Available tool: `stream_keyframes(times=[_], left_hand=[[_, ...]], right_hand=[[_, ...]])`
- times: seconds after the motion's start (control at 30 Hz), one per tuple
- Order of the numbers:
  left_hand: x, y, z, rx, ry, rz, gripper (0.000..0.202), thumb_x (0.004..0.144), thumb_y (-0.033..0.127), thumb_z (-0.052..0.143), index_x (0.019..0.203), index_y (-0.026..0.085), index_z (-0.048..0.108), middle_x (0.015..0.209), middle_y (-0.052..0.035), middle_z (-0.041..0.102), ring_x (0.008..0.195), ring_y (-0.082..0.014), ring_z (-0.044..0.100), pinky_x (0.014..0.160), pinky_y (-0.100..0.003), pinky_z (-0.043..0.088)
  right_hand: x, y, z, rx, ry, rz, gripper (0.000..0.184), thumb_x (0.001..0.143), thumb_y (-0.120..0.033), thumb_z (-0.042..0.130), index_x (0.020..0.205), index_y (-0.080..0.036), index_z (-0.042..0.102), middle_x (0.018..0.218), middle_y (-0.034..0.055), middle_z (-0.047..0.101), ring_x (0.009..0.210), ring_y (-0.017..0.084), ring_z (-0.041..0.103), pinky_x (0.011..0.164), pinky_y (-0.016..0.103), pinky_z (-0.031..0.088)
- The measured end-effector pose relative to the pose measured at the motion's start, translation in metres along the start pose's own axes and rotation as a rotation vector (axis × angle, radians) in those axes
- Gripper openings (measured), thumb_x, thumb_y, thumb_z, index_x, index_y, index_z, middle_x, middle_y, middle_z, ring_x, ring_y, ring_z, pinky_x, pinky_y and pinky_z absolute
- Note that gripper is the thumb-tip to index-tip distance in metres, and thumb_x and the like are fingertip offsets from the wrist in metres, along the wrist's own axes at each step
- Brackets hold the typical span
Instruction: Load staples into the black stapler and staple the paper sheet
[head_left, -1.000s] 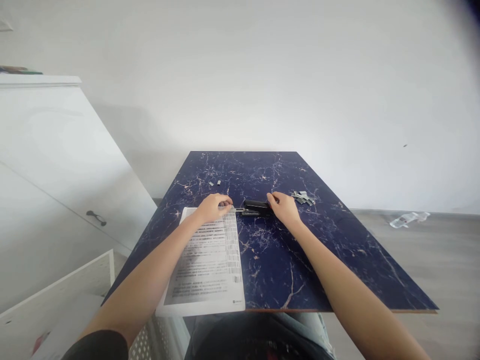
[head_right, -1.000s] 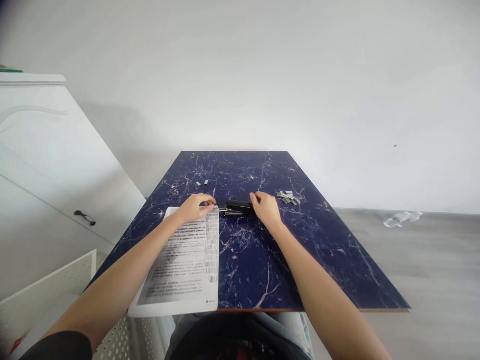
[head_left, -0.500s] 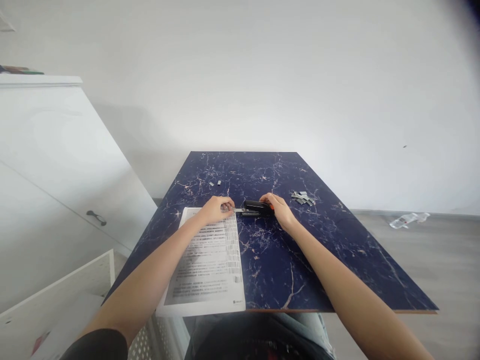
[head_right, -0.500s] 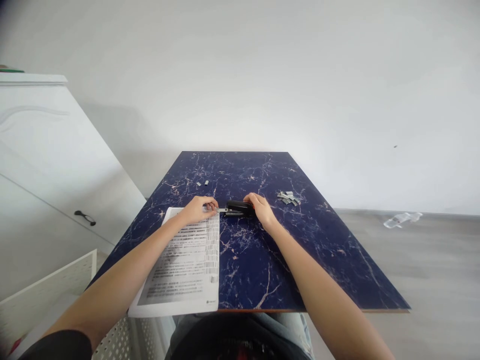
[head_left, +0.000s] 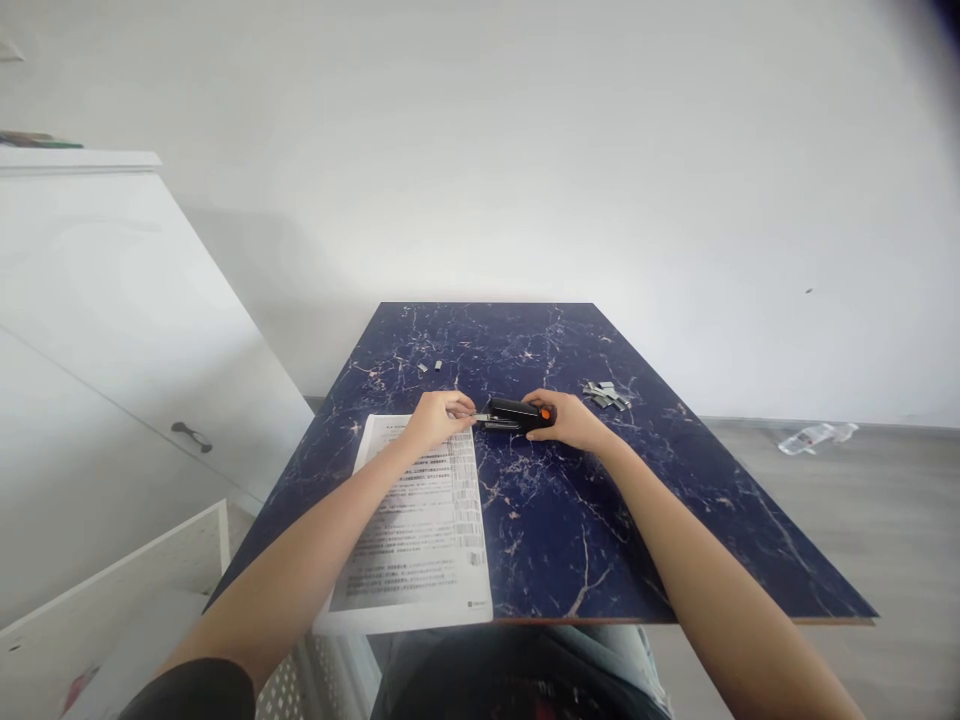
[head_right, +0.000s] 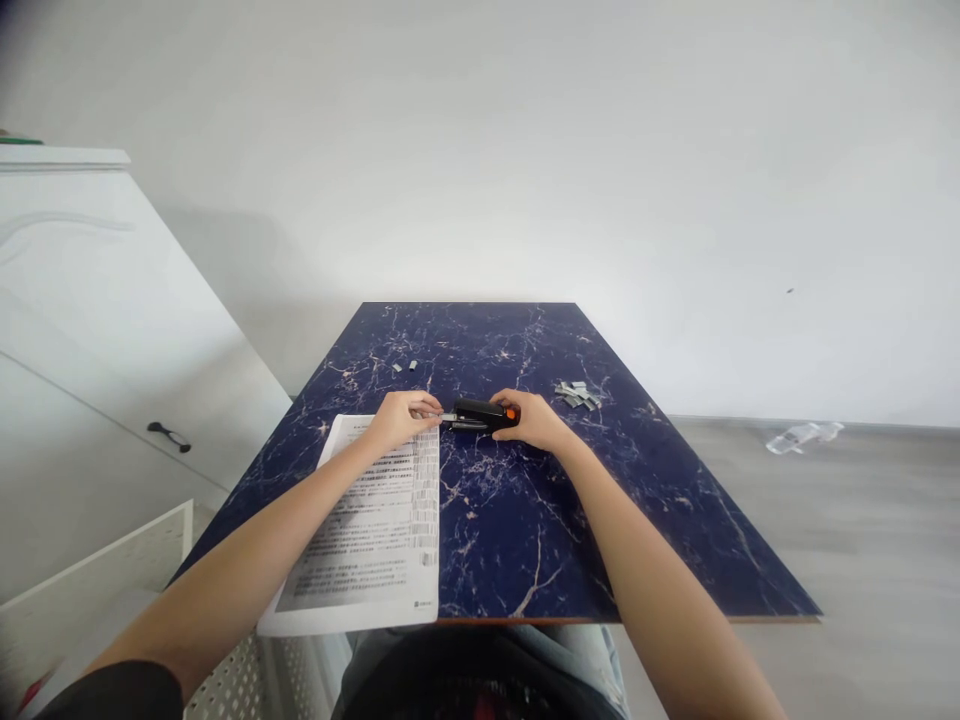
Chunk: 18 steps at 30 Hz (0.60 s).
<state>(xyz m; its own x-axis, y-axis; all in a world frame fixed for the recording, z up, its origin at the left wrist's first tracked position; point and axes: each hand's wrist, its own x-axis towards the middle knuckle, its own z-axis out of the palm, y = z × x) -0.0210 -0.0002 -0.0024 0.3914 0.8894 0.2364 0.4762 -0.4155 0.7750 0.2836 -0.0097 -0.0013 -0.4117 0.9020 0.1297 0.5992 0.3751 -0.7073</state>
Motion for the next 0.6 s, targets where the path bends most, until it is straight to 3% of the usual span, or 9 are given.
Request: stream_keyframes(times=[0.17, 0.37, 0.5, 0.6], left_hand=[[-0.001, 0.003, -0.001, -0.117, 0.059, -0.121, 0.024, 0.075, 0.036, 0.08, 0.091, 0.018, 0.074, 0.087, -0.0079, 0.079, 0.081, -0.0219, 0.074, 0.08, -0.035, 0.059], [0.001, 0.001, -0.007, -0.255, -0.019, -0.263, 0.026, 0.081, 0.039, 0.073, 0.093, 0.016, 0.076, 0.087, -0.0109, 0.078, 0.063, -0.0169, 0.069, 0.056, -0.026, 0.052], [0.003, 0.003, -0.01, -0.451, -0.108, -0.334, 0.022, 0.082, 0.031, 0.068, 0.095, 0.015, 0.076, 0.098, -0.0123, 0.077, 0.052, -0.0104, 0.061, 0.049, -0.024, 0.046], [0.003, 0.005, -0.011, -0.572, -0.19, -0.365, 0.02, 0.081, 0.028, 0.067, 0.095, 0.015, 0.074, 0.089, -0.0107, 0.077, 0.048, -0.009, 0.056, 0.046, -0.023, 0.04]], right_hand=[[0.0, 0.01, -0.001, 0.144, -0.037, 0.02, 0.062, 0.063, -0.034, 0.086, 0.119, -0.024, 0.061, 0.098, 0.0023, 0.074, 0.079, 0.021, 0.069, 0.076, 0.033, 0.053], [0.0, 0.018, -0.006, 0.21, -0.08, 0.026, 0.062, 0.064, -0.036, 0.085, 0.12, -0.023, 0.061, 0.099, 0.0034, 0.074, 0.079, 0.021, 0.069, 0.075, 0.034, 0.054], [0.001, 0.022, -0.004, 0.224, -0.078, 0.043, 0.056, 0.063, -0.037, 0.085, 0.113, -0.022, 0.064, 0.094, 0.0028, 0.074, 0.08, 0.021, 0.069, 0.077, 0.035, 0.055], [0.001, 0.024, -0.003, 0.235, -0.09, 0.055, 0.055, 0.064, -0.038, 0.085, 0.111, -0.021, 0.065, 0.09, 0.0019, 0.073, 0.078, 0.021, 0.069, 0.076, 0.035, 0.055]])
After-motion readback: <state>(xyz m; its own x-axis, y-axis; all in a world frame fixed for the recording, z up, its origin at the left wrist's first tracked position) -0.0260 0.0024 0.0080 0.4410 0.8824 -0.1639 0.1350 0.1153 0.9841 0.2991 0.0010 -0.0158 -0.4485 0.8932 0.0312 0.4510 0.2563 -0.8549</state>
